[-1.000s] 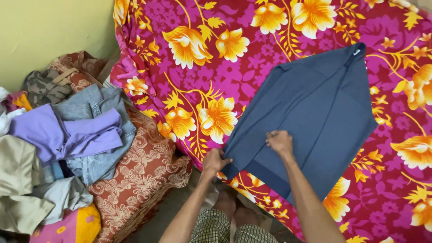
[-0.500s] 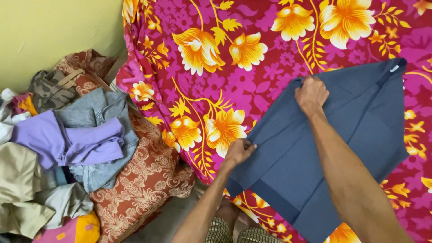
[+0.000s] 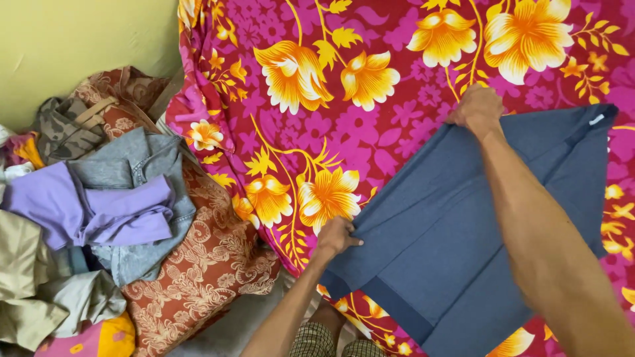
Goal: Folding a blue sweatshirt on a bed.
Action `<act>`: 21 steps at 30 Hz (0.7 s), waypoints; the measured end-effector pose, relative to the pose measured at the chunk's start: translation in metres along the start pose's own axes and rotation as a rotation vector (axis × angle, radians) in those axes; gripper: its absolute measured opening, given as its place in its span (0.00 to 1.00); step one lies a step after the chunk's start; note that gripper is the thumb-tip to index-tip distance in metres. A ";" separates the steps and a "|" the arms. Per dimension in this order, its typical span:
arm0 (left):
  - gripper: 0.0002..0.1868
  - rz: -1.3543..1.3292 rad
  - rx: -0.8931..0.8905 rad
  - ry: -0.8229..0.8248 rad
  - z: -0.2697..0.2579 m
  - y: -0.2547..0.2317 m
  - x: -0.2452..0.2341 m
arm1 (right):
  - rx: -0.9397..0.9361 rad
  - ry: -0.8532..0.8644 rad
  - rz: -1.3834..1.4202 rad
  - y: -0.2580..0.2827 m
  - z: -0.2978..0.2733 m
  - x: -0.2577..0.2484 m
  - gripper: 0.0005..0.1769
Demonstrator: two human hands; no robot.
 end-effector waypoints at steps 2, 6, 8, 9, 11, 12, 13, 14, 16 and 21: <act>0.23 -0.025 -0.009 -0.006 0.002 0.000 0.001 | -0.042 0.034 -0.052 0.004 0.012 0.001 0.34; 0.24 -0.092 -0.001 -0.037 -0.004 0.012 0.006 | -0.359 0.221 -0.033 0.009 0.028 0.042 0.21; 0.24 -0.106 0.021 -0.058 0.002 0.005 -0.002 | -0.524 0.240 0.019 0.008 0.027 0.040 0.18; 0.23 -0.120 0.031 -0.067 -0.001 0.005 -0.003 | -0.686 0.275 0.075 0.011 0.016 0.045 0.15; 0.23 -0.122 0.006 -0.051 -0.010 -0.004 -0.009 | -0.694 0.401 -0.032 0.014 0.007 0.046 0.17; 0.23 -0.124 -0.013 -0.037 -0.014 -0.009 -0.012 | -0.697 0.522 -0.143 0.013 0.001 0.050 0.20; 0.23 -0.126 -0.013 -0.038 -0.018 -0.016 -0.017 | -0.698 0.522 -0.145 0.018 -0.006 0.041 0.20; 0.24 -0.120 -0.030 -0.005 -0.022 -0.022 -0.020 | -0.604 0.548 -0.256 0.014 -0.010 0.035 0.23; 0.24 -0.111 -0.050 0.025 -0.025 -0.021 -0.024 | -0.512 0.569 -0.361 0.013 -0.014 0.029 0.26; 0.26 -0.148 0.005 0.059 -0.026 0.001 -0.007 | -0.605 0.348 -0.379 0.018 0.014 0.032 0.23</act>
Point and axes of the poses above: each hand's wrist, its own z-axis towards the middle knuckle, its own x-axis out of the palm, y = z × x, the point moved 8 cm from there along z, towards the middle knuckle, and after that the axes turned 1 degree about y, right-handed, at the moved point
